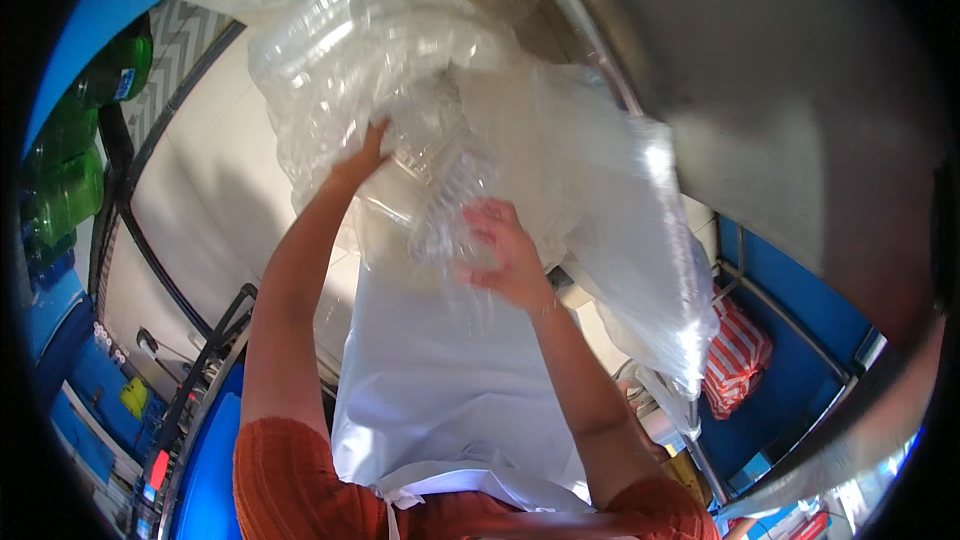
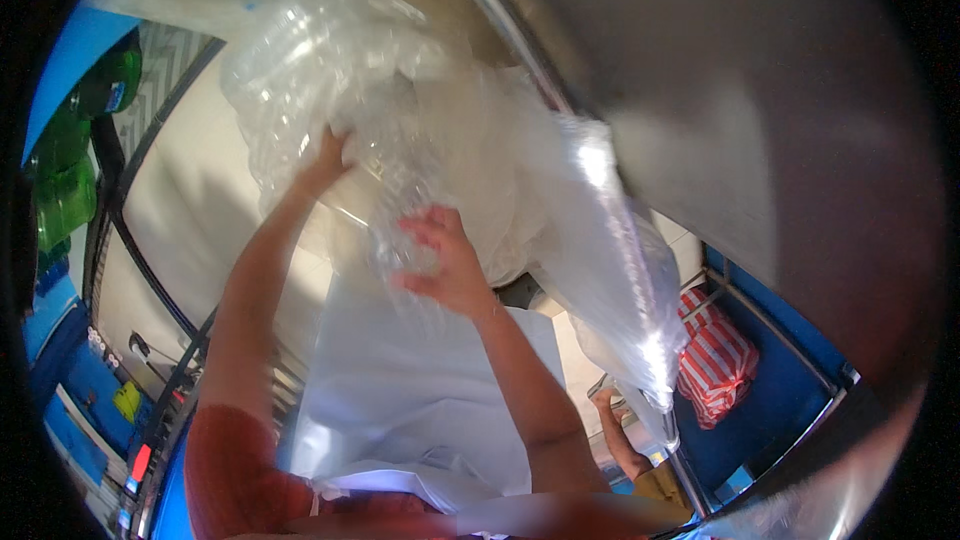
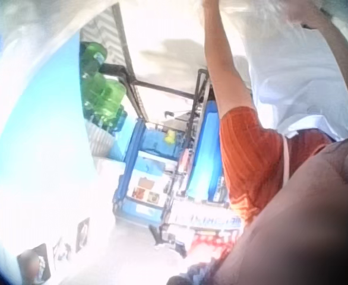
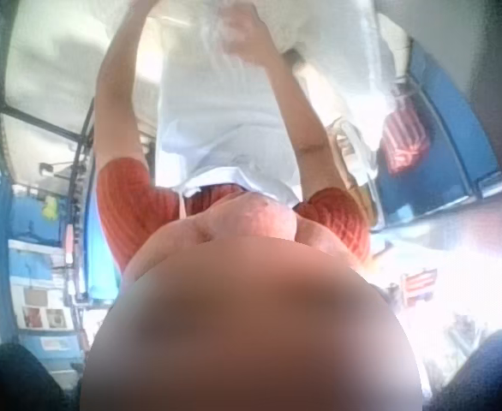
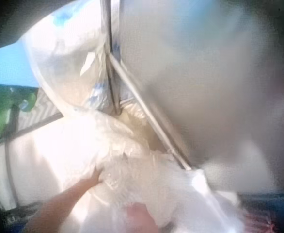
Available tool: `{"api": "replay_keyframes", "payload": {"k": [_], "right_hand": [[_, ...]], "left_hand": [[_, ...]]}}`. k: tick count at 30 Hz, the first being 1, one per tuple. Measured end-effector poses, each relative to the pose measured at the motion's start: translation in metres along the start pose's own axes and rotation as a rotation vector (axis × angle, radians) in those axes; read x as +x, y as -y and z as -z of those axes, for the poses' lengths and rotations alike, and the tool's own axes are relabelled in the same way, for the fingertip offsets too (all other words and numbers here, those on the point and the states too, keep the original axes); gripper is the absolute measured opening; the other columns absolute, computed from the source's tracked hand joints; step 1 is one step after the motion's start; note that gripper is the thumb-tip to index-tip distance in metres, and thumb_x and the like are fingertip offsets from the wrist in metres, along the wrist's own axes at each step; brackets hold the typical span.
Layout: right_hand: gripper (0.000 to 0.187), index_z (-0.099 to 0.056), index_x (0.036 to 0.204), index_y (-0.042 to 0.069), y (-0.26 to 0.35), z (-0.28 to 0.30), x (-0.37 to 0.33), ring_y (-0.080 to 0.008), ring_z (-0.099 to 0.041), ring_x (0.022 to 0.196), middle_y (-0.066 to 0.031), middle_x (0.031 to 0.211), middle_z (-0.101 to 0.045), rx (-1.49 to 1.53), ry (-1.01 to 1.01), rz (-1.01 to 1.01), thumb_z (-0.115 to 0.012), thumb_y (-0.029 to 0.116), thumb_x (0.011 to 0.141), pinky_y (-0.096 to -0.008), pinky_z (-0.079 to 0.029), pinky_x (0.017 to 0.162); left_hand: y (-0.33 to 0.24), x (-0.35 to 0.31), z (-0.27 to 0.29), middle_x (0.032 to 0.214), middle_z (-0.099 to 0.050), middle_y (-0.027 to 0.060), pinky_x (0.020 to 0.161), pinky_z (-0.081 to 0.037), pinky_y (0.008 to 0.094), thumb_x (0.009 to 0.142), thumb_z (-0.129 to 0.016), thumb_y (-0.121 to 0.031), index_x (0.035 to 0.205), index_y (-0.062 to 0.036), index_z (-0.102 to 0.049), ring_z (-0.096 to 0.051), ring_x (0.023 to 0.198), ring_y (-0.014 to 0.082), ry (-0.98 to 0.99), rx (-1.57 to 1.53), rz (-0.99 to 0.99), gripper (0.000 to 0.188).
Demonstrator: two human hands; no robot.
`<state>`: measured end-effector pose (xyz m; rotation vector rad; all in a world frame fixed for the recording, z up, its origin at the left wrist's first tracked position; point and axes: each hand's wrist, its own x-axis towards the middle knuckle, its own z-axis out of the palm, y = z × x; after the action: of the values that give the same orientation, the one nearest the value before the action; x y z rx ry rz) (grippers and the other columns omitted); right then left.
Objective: The person repeatedly picks empty plastic bottles from a tray, retrieves white caps from a bag, and screws the caps onto the bottles. Capped bottles are placed back on the tray. The process is repeated continuously throughout the clip.
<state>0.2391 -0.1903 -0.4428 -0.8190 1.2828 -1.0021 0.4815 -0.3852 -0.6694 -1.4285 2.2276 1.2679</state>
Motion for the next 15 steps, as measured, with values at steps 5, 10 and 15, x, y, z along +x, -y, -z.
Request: {"api": "replay_keyframes", "payload": {"k": [5,10,15], "right_hand": [[0.068,-0.064,0.121,0.011,0.106,-0.007,-0.103,-0.0321,-0.039,0.130,-0.0145,0.132,-0.036,-0.195,-0.085,0.101,-0.089,0.028,0.060,-0.0427,-0.036,0.106],[0.066,-0.066,0.117,0.009,0.270,-0.001,-0.199,-0.0360,-0.038,0.132,-0.0172,0.135,-0.035,-0.079,-0.154,0.247,-0.090,0.031,0.059,-0.0467,-0.035,0.107],[0.068,-0.064,0.118,0.006,0.393,0.037,-0.310,-0.0405,-0.041,0.130,-0.0189,0.139,-0.038,0.008,-0.365,0.623,-0.089,0.029,0.059,-0.0484,-0.044,0.099]], "left_hand": [[-0.084,-0.147,0.048,0.146,-0.027,0.0244,0.107,-0.037,0.0492,0.054,-0.088,-0.040,0.121,-0.0162,-0.064,-0.034,0.134,0.0419,0.091,-0.049,-0.161,0.075],[-0.247,-0.285,0.157,0.134,-0.039,0.0145,0.109,-0.033,0.0423,0.057,-0.089,-0.034,0.120,-0.0114,-0.063,-0.041,0.125,0.0321,0.187,-0.613,-0.218,0.072],[-0.433,-0.370,0.281,0.135,-0.036,0.0203,0.108,-0.032,0.0480,0.062,-0.084,-0.036,0.116,-0.0100,-0.063,-0.039,0.125,0.0380,-0.166,-0.354,-0.741,0.064]]}}
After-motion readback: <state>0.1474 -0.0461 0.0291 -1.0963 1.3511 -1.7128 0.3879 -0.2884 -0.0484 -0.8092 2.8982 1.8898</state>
